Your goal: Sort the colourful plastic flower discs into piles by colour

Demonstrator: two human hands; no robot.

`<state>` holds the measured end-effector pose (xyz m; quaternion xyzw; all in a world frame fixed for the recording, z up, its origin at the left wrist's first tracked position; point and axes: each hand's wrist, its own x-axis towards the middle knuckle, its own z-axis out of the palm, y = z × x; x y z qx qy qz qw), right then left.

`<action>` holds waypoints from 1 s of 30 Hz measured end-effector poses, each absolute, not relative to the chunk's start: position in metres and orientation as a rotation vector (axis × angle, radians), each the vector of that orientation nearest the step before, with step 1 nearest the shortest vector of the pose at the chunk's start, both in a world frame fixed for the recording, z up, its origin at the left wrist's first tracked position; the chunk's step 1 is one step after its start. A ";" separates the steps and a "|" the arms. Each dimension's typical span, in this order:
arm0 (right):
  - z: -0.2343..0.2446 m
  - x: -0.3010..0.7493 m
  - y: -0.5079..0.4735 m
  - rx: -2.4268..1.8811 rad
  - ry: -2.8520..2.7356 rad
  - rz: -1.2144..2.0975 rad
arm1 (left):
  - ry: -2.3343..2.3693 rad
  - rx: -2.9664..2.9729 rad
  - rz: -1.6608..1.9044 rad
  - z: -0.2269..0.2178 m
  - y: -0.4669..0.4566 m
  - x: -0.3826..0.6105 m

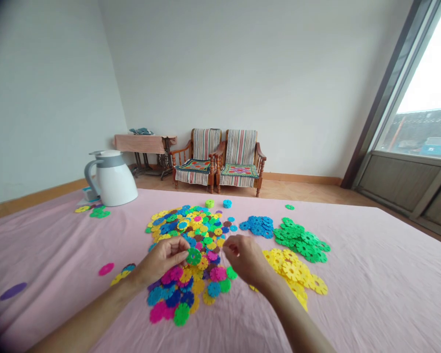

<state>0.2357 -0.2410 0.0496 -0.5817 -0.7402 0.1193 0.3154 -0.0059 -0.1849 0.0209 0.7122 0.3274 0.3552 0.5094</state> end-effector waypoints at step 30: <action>0.026 0.281 -0.216 -1.812 -1.572 -0.179 | 1.052 1.960 0.856 0.049 -0.183 -0.041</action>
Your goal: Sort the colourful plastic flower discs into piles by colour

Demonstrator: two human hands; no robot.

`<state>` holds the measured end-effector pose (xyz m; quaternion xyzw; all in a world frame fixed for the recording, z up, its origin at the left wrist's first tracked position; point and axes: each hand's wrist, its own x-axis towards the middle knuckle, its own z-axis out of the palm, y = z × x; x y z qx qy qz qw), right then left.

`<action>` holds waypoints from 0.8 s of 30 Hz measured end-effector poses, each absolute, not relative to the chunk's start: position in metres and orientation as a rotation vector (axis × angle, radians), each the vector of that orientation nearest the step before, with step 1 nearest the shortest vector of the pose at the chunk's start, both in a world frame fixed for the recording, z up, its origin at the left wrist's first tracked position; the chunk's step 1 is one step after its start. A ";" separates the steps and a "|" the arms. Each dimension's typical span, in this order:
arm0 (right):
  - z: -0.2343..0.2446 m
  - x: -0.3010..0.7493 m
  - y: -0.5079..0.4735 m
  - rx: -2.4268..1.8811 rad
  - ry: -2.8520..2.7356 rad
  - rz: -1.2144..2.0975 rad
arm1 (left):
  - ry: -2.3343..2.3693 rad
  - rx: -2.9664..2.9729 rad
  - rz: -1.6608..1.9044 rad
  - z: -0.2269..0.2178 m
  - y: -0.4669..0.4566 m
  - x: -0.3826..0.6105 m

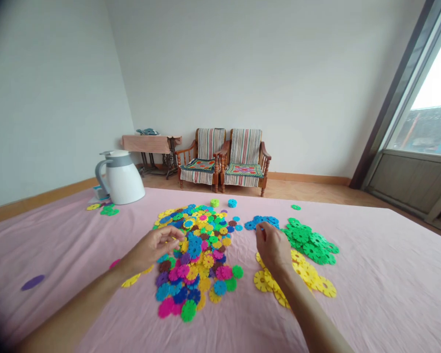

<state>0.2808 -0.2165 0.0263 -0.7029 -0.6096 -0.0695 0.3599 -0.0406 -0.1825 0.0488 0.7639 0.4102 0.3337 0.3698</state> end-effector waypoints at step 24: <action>0.013 0.245 -0.221 -1.631 -1.805 -0.025 | 1.407 2.356 0.442 0.028 -0.182 -0.097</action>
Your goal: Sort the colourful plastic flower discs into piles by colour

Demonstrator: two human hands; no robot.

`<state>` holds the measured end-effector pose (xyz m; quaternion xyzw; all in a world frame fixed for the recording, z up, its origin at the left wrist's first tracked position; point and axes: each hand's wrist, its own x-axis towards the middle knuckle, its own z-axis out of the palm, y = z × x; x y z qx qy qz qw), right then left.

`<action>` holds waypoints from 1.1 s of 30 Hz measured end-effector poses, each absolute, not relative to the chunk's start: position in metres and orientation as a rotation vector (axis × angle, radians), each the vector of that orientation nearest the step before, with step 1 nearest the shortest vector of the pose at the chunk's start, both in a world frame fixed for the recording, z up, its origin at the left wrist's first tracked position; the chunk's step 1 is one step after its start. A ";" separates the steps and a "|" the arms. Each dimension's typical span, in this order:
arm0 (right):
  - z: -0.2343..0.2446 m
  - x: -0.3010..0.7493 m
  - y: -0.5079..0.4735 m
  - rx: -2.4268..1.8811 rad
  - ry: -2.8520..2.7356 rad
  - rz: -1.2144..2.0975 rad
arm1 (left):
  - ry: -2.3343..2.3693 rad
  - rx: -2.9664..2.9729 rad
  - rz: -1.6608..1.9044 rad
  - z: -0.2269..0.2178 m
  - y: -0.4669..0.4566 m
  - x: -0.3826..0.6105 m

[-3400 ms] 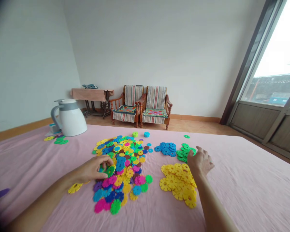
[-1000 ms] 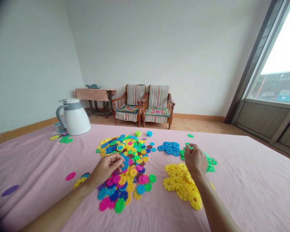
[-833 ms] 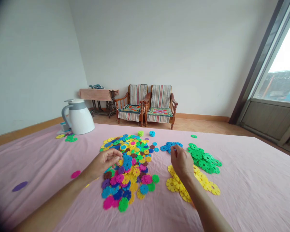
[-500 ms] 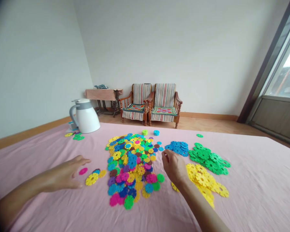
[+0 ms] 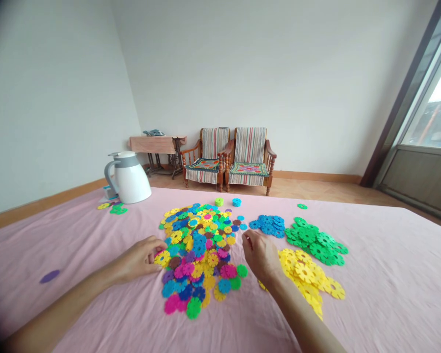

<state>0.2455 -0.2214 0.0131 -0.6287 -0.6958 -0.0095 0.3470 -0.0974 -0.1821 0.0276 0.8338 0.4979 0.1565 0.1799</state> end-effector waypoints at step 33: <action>0.011 0.212 -0.234 -1.518 -1.935 0.158 | 1.302 2.373 1.238 0.028 -0.155 -0.012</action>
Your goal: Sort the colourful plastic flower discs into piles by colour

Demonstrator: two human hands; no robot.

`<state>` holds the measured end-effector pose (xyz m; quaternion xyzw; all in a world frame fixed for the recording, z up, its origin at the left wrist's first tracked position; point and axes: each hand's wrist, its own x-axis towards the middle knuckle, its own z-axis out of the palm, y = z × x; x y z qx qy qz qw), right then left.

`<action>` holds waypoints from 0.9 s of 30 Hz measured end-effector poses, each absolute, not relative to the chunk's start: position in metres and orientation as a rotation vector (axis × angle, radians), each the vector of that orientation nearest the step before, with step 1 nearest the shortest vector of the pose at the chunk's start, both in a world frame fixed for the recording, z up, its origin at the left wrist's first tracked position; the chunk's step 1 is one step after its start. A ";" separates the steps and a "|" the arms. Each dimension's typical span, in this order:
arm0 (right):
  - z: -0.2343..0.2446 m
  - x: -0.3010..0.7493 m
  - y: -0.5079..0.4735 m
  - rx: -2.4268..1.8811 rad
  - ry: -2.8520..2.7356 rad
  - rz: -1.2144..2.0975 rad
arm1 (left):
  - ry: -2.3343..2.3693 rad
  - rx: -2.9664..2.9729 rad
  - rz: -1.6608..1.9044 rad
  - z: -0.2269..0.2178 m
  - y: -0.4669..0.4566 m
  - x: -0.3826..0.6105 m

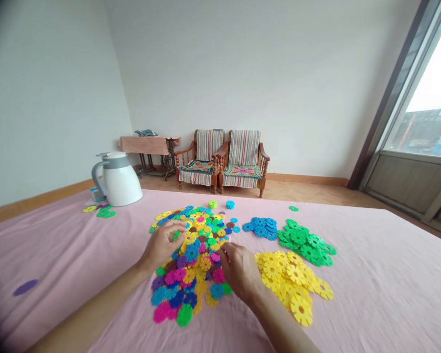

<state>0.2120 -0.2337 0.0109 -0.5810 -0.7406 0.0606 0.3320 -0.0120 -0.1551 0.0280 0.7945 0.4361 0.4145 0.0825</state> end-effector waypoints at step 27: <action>0.039 0.211 -0.237 -1.330 -1.633 0.506 | 1.103 2.199 1.007 0.034 -0.193 -0.002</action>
